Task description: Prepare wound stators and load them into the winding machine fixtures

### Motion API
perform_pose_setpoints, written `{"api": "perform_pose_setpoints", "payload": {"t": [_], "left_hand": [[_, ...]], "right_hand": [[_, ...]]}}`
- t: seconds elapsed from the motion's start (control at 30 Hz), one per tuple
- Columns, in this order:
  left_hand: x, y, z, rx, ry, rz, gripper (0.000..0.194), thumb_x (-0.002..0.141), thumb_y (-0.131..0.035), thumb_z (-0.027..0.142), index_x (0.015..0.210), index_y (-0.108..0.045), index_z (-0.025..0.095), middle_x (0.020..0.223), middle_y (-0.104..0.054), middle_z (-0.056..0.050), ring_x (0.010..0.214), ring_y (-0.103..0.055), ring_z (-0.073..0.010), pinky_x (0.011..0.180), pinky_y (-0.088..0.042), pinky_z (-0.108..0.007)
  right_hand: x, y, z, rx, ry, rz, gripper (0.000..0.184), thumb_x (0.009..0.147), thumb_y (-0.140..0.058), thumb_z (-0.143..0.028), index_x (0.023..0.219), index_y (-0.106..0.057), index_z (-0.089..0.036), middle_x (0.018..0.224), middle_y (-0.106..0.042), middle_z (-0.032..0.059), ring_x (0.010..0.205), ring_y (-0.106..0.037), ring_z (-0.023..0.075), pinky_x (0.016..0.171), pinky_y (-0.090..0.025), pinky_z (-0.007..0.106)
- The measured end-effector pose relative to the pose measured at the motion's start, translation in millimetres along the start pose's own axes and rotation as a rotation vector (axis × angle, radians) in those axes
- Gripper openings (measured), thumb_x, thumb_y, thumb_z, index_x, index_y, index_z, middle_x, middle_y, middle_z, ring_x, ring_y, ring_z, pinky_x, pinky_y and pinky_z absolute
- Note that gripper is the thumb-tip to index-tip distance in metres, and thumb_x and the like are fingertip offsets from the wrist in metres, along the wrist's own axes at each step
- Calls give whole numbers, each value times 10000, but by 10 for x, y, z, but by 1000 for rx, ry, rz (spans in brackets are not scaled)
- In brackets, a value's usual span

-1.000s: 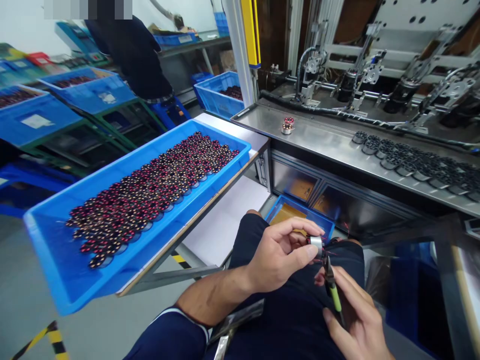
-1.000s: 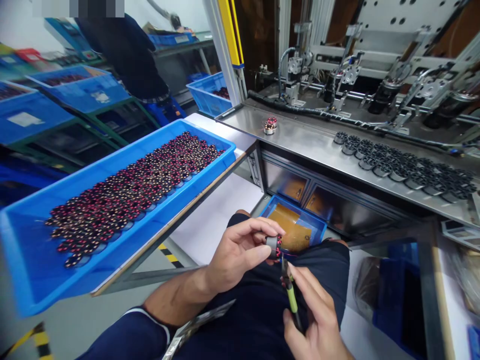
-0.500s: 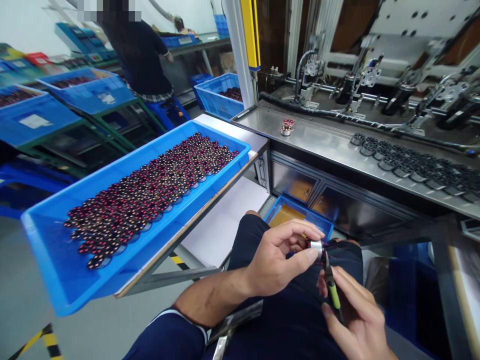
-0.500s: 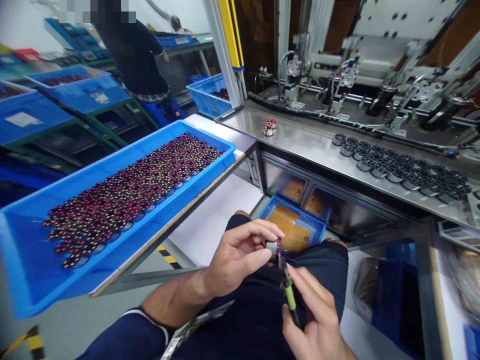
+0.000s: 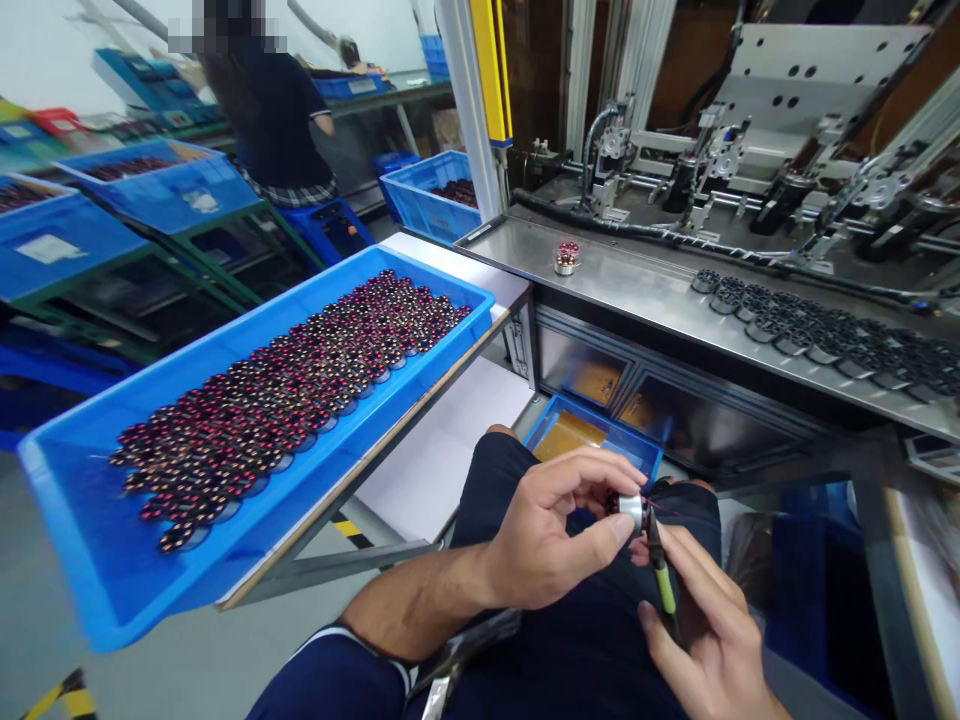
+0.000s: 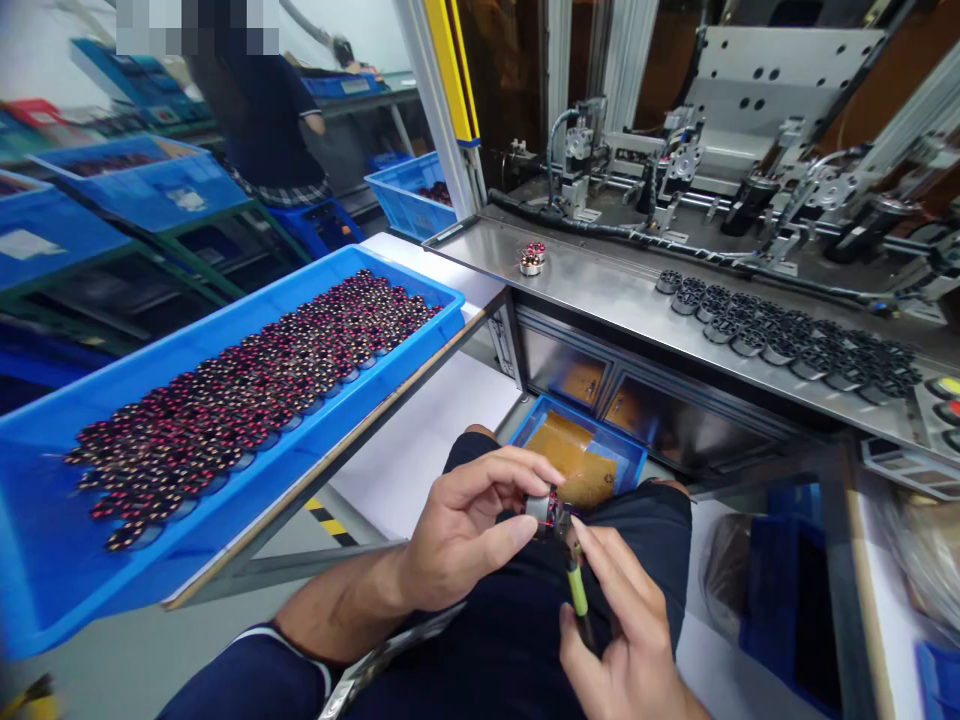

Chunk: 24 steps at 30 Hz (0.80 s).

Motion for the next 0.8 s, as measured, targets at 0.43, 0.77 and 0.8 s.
{"api": "perform_pose_setpoints", "payload": {"t": [0.43,0.77,0.8], "left_hand": [[-10,-8,20,76,-18,-40,183,852,-701,163,1034,-706,164,1111,-687,-128,893,-672,-167,718,-561,-238],[15,100,287,457,-483,-86,695,696,-869,155,1322,-570,196,1169,-702,-138,1088,-691,-257,949,-599,-391],[12,83,305,482,-517,-98,674,710,-856,139,1321,-573,174,1136,-718,-137,1062,-705,-246,934,-610,-373]], "right_hand": [[28,107,41,-22,-49,96,588,861,-636,-94,1417,-561,-269,1142,-746,81,951,-754,202,866,-619,271],[-180,258,257,260,-399,-3,461,866,-682,-249,1325,-662,-210,1007,-772,105,783,-754,196,754,-639,266],[-208,269,239,278,-414,-24,466,861,-686,-244,1325,-664,-213,1012,-774,106,793,-756,198,761,-637,264]]}}
Point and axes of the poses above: each hand's wrist, its own x-axis towards the middle knuckle, its own y-axis out of the back of the hand, z = x × y, the point moved 9 cm from there along x, towards the middle knuckle
